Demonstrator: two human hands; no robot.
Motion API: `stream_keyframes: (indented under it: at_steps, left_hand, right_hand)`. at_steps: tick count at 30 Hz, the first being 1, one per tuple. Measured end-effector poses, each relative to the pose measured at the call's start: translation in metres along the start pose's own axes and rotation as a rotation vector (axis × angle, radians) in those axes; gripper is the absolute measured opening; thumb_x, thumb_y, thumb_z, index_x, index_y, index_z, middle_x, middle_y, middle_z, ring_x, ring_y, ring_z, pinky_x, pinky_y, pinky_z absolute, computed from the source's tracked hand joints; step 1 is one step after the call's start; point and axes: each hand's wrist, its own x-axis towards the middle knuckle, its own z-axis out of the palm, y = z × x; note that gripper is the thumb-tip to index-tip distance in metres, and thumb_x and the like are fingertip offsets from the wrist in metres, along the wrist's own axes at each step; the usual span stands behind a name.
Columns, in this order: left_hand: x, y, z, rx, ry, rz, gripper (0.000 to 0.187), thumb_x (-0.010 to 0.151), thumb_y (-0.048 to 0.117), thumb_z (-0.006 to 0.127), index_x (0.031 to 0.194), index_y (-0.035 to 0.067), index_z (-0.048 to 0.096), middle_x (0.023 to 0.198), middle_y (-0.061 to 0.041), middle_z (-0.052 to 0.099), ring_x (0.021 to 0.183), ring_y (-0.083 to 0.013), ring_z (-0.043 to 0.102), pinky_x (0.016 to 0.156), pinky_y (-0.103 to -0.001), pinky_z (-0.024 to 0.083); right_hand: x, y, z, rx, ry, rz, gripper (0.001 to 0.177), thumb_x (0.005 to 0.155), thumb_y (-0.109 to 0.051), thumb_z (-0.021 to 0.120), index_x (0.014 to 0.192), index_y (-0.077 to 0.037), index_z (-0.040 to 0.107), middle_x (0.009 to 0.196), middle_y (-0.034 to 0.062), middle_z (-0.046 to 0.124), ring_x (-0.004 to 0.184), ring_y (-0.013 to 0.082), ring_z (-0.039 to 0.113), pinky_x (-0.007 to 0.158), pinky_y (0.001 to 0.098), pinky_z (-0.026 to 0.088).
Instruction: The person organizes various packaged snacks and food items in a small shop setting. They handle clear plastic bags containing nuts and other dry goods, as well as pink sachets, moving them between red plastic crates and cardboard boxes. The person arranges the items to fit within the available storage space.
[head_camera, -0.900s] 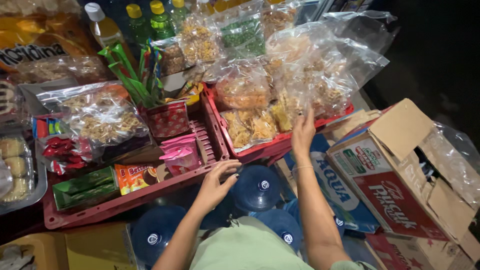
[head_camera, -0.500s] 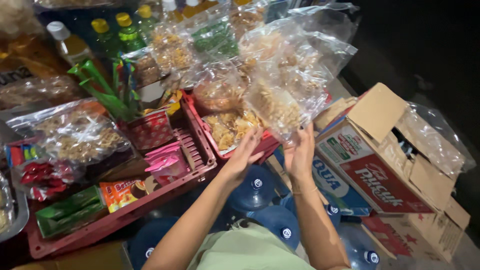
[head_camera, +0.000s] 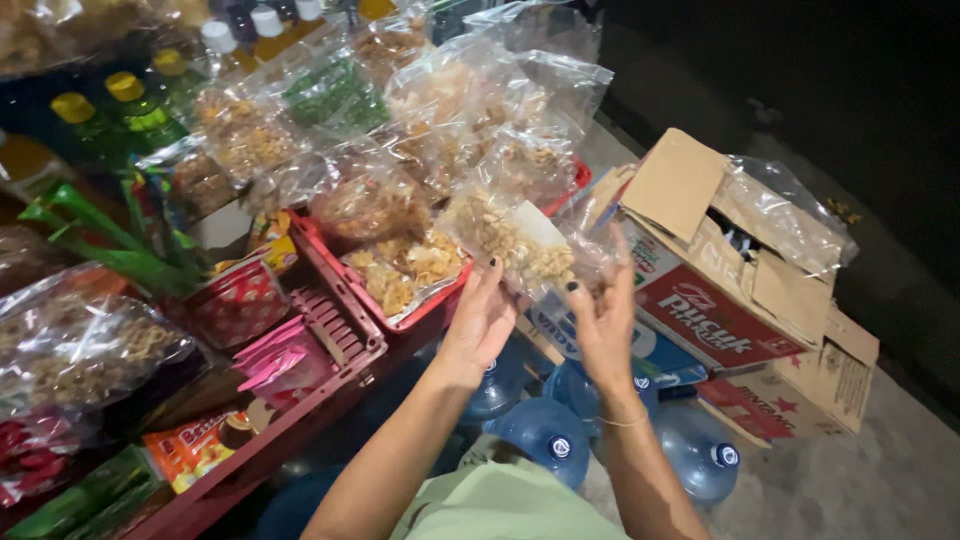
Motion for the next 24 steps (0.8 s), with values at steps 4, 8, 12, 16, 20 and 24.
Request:
stream_keyframes:
  at_steps: [4, 8, 12, 16, 20, 24]
  left_hand:
    - [0.005, -0.011, -0.014, 0.016, -0.015, -0.019, 0.054, 0.104, 0.027, 0.069, 0.149, 0.019, 0.041, 0.141, 0.0, 0.054, 0.131, -0.0197, 0.052, 0.106, -0.046, 0.047]
    - [0.005, -0.027, -0.005, 0.069, -0.044, -0.038, 0.062, 0.103, 0.025, 0.068, 0.156, 0.021, 0.037, 0.142, -0.001, 0.052, 0.134, -0.0207, 0.051, 0.11, -0.048, 0.045]
    - [0.001, -0.035, 0.017, 0.036, -0.051, -0.138, 0.061, 0.099, 0.033, 0.061, 0.153, 0.023, 0.035, 0.148, -0.002, 0.053, 0.137, -0.0241, 0.052, 0.111, -0.05, 0.044]
    - [0.002, -0.049, 0.017, -0.068, -0.067, -0.226, 0.056, 0.105, 0.042, 0.053, 0.151, 0.011, 0.045, 0.146, -0.009, 0.059, 0.136, -0.0279, 0.055, 0.115, -0.049, 0.043]
    - [0.002, -0.055, 0.01, -0.093, 0.025, -0.29, 0.051, 0.104, 0.045, 0.052, 0.142, 0.011, 0.054, 0.137, -0.007, 0.064, 0.129, -0.0265, 0.059, 0.111, -0.049, 0.046]
    - [0.001, -0.053, 0.002, -0.032, 0.019, -0.303, 0.046, 0.104, 0.044, 0.053, 0.137, 0.013, 0.056, 0.132, -0.006, 0.066, 0.122, -0.0268, 0.062, 0.106, -0.049, 0.049]
  right_hand:
    - [0.001, -0.02, -0.032, -0.321, 0.124, -0.14, 0.053, 0.105, -0.015, 0.053, 0.155, -0.005, 0.036, 0.157, 0.0134, 0.047, 0.143, 0.0241, 0.045, 0.116, 0.036, 0.038]
    - [0.001, -0.033, -0.063, -0.478, 0.123, -0.194, 0.029, 0.111, -0.013, 0.045, 0.12, -0.002, 0.07, 0.154, 0.0088, 0.054, 0.142, 0.0234, 0.051, 0.115, 0.0348, 0.043]
    - [-0.002, -0.047, -0.084, -0.494, 0.076, -0.021, 0.037, 0.107, -0.014, 0.048, 0.094, -0.003, 0.08, 0.146, 0.0072, 0.065, 0.115, 0.0206, 0.058, 0.103, 0.0345, 0.048]
    - [-0.001, -0.054, -0.106, -0.511, -0.175, -0.136, 0.028, 0.099, -0.016, 0.053, 0.103, -0.003, 0.079, 0.144, 0.0111, 0.063, 0.113, 0.0203, 0.06, 0.104, 0.0357, 0.048]
    - [0.013, -0.018, -0.168, -0.434, -0.073, -0.245, 0.015, 0.107, -0.016, 0.055, 0.109, -0.006, 0.066, 0.136, 0.0127, 0.068, 0.124, 0.0205, 0.062, 0.109, 0.0343, 0.049]
    - [0.071, 0.075, -0.306, -0.701, 0.662, -0.029, 0.026, 0.1, -0.018, 0.063, 0.121, -0.003, 0.063, 0.116, 0.0137, 0.068, 0.099, 0.0166, 0.067, 0.084, 0.0276, 0.055]
